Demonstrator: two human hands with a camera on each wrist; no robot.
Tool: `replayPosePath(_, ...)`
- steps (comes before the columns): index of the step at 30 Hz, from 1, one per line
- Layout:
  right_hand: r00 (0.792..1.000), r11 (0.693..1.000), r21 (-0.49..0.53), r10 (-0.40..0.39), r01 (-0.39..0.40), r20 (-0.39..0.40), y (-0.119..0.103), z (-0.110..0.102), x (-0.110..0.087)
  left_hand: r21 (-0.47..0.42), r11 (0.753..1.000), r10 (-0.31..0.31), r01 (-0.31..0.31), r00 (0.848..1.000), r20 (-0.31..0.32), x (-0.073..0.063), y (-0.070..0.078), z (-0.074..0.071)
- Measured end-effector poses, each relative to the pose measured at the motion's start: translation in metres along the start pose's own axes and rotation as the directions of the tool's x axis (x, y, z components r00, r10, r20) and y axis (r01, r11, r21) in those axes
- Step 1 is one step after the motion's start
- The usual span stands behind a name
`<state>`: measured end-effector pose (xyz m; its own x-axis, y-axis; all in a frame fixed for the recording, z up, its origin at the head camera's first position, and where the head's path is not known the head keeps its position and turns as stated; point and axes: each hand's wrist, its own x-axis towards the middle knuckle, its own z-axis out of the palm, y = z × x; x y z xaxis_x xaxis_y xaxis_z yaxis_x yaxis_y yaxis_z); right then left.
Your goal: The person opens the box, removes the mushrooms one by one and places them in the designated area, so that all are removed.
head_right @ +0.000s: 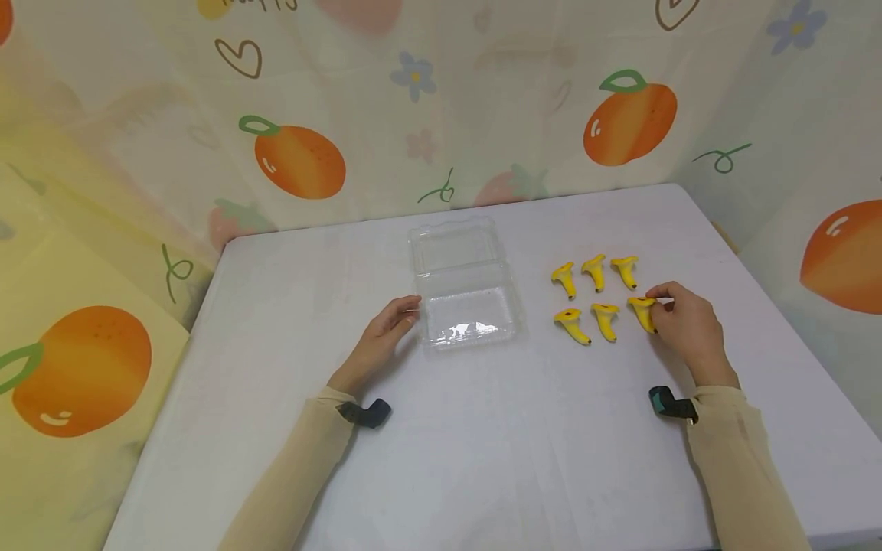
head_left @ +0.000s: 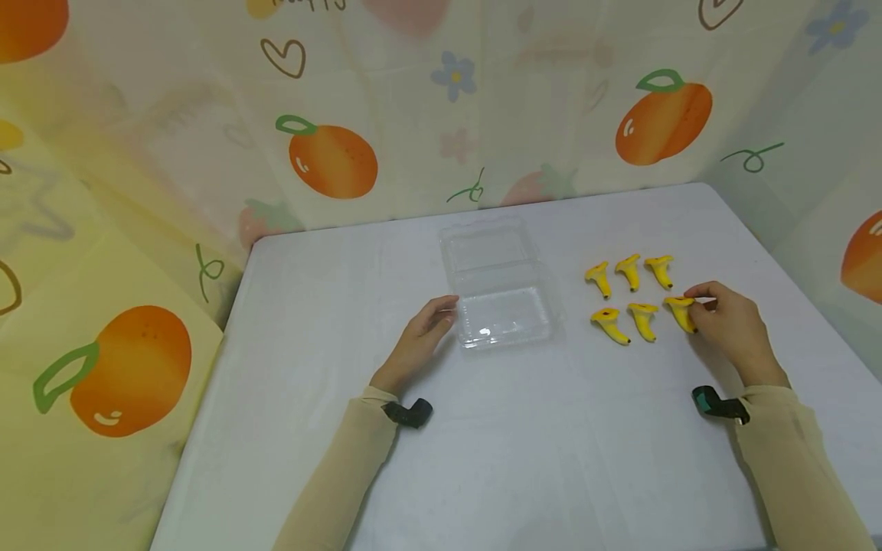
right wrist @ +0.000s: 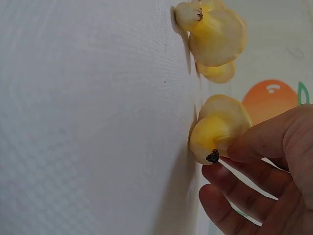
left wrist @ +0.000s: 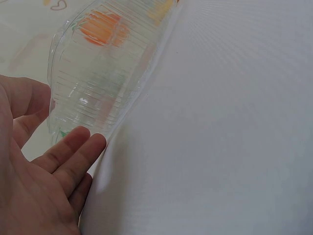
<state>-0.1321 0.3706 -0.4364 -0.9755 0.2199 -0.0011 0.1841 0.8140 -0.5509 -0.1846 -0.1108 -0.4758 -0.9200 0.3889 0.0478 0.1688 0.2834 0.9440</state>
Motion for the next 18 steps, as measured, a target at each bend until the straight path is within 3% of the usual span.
replayPosePath(18, 0.999, 0.999, -0.01, 0.041, -0.041, 0.036, -0.0036, -0.0032, 0.0001, 0.007, 1.0, 0.012, -0.012, 1.0, -0.002, -0.0008, 0.0013, -0.0007)
